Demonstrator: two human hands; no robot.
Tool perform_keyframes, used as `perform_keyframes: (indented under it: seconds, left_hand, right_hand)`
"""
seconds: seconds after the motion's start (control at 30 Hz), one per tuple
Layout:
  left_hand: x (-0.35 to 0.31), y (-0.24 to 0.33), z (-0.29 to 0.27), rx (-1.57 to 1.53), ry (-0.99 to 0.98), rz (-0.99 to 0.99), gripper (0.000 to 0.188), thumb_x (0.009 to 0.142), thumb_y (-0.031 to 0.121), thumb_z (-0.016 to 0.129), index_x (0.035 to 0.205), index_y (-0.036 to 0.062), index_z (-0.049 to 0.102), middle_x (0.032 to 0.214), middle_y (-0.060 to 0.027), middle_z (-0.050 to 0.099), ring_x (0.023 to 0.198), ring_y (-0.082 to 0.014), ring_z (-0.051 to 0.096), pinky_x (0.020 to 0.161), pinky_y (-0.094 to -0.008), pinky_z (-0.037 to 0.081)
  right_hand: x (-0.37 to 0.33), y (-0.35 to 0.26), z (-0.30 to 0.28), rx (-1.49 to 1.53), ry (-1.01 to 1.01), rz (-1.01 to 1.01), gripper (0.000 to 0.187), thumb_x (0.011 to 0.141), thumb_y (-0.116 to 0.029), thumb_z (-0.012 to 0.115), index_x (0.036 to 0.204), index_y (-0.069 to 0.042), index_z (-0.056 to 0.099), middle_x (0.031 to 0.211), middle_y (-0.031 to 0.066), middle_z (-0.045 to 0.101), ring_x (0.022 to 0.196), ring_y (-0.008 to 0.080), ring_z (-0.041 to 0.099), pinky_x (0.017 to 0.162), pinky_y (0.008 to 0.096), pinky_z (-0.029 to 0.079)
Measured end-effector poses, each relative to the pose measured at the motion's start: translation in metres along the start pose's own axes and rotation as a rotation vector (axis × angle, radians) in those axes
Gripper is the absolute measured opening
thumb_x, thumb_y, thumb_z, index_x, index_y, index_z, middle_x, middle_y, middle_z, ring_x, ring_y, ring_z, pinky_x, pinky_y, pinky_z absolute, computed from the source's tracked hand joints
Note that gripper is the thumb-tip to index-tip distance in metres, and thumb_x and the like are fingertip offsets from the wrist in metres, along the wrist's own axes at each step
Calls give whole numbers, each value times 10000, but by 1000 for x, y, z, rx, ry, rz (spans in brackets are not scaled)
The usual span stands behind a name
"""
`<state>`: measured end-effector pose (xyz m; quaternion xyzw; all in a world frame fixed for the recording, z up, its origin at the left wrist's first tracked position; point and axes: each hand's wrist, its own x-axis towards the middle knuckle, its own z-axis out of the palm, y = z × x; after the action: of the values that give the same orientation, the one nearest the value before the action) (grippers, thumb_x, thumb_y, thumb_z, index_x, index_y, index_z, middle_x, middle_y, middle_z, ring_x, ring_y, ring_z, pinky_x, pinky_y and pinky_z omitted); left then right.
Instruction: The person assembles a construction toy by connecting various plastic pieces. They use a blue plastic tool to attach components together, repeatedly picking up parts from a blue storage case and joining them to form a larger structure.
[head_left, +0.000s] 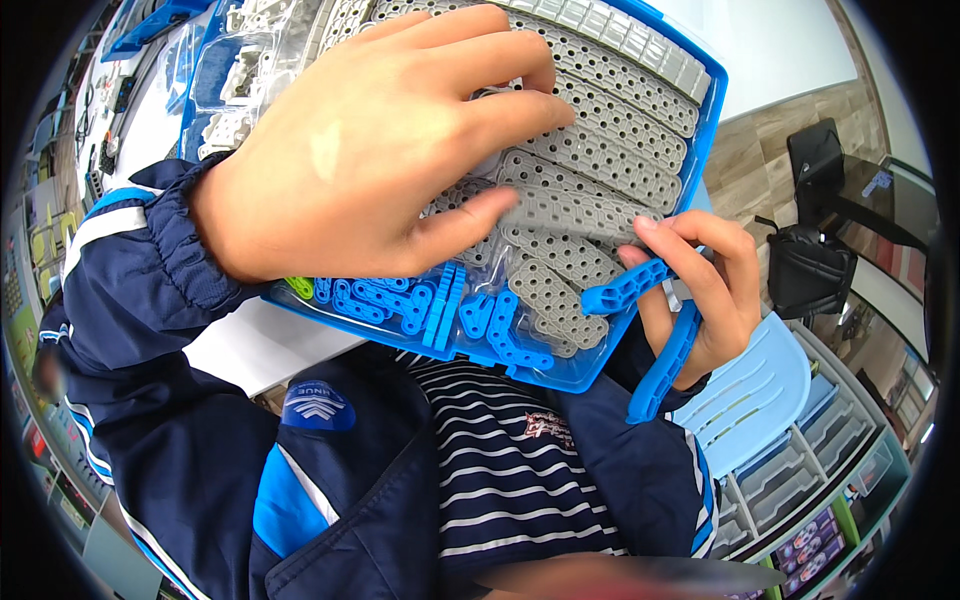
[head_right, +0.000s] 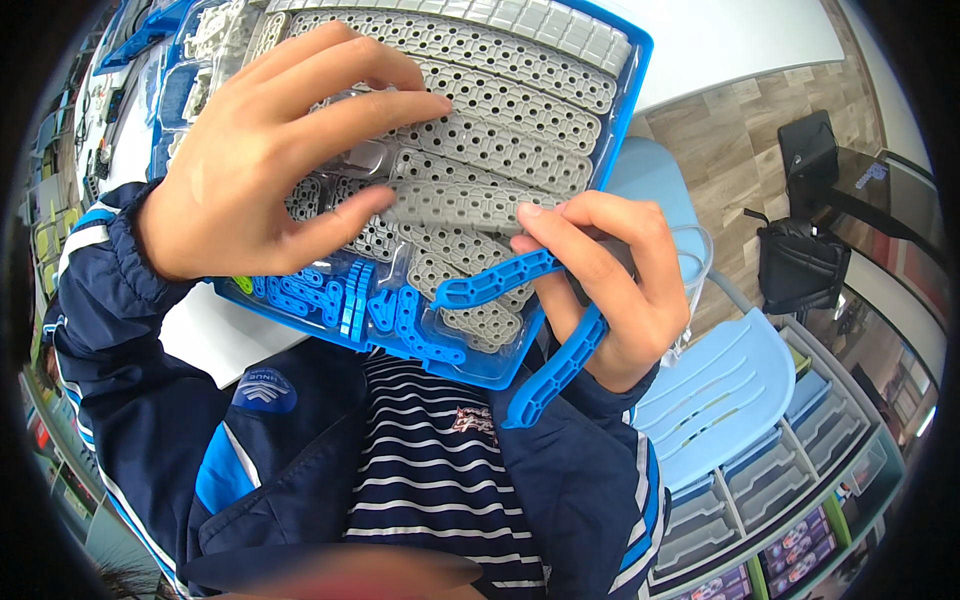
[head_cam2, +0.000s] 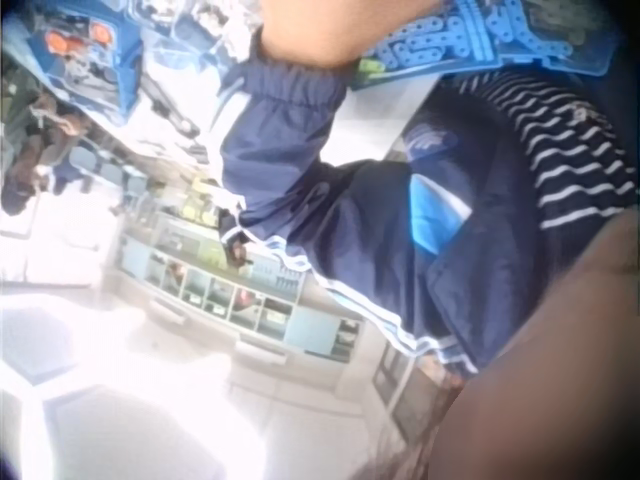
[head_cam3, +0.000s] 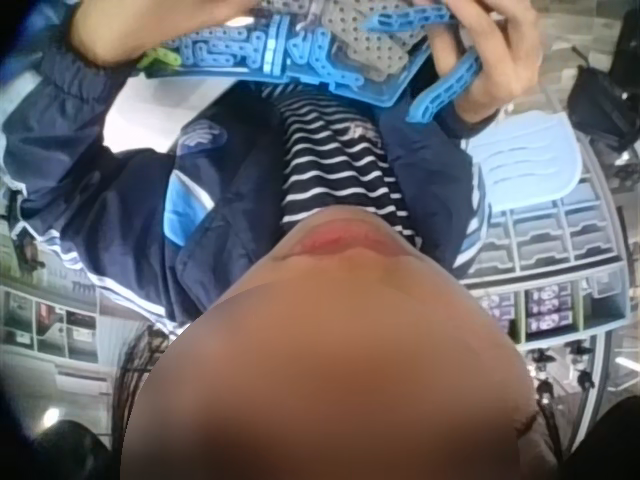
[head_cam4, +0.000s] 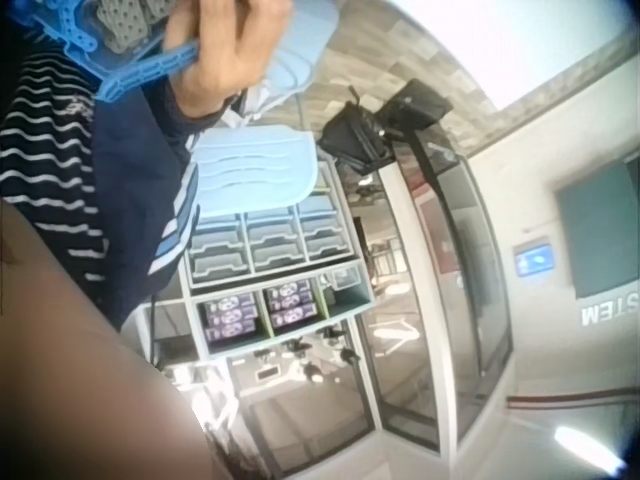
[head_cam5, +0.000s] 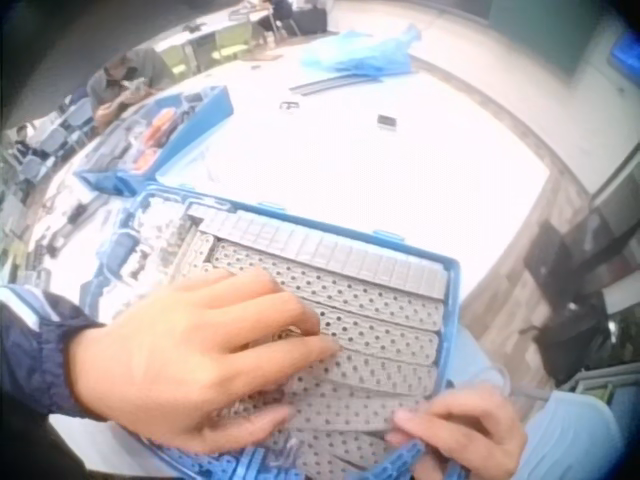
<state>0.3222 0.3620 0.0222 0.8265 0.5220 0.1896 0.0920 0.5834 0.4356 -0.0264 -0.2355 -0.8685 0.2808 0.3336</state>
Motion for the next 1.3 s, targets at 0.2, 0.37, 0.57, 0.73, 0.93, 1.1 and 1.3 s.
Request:
perform_keyframes:
  seconds: [0.2,0.37,0.57,0.73,0.93,1.1,1.3]
  left_hand:
    - [1,2,3,-35,-3,11,567,684,154,822,1223,57,674,1165,-123,624,1030,-331,610,872,-436,512]
    - [13,-3,1,-167,16,34,408,754,176,813,1099,-8,697,1052,-116,637,936,-274,612,800,-373,526]
    - [8,7,7,-51,23,59,389,704,228,823,1019,30,709,1073,-116,627,975,-306,606,831,-410,504]
    - [-1,11,12,-67,4,125,380,623,190,801,966,55,709,1159,-123,635,1077,-344,605,891,-456,498]
    - [-4,16,13,-48,19,112,393,610,166,815,965,40,703,1128,-120,639,1054,-339,610,866,-454,498]
    - [-14,24,6,-68,19,-4,271,704,50,810,947,23,694,973,-107,643,843,-286,610,724,-378,493]
    - [-32,51,14,-288,21,-343,171,854,-33,720,1015,-2,673,880,-103,657,710,-232,604,640,-330,489]
  right_hand:
    - [-6,2,-2,46,-22,35,412,585,26,866,975,-73,783,920,58,651,785,212,604,655,310,482]
    - [-7,3,0,-45,0,0,379,596,-26,875,956,-92,780,906,40,656,816,225,584,695,332,469]
    - [-13,2,-8,11,-68,8,348,586,-55,882,909,-99,761,892,35,641,818,228,560,691,345,447]
    - [-20,4,-10,45,-136,12,397,606,-50,915,951,-67,719,893,50,582,793,206,543,677,305,418]
    - [-20,2,-4,56,-30,135,358,569,6,865,897,-73,745,866,46,598,799,214,551,665,314,436]
    - [-17,-2,-5,63,-30,200,355,594,51,832,922,-59,750,872,63,608,814,213,580,690,302,455]
    - [-21,-1,-5,-17,-2,176,357,604,59,825,935,-51,751,893,79,634,834,230,609,712,308,470]
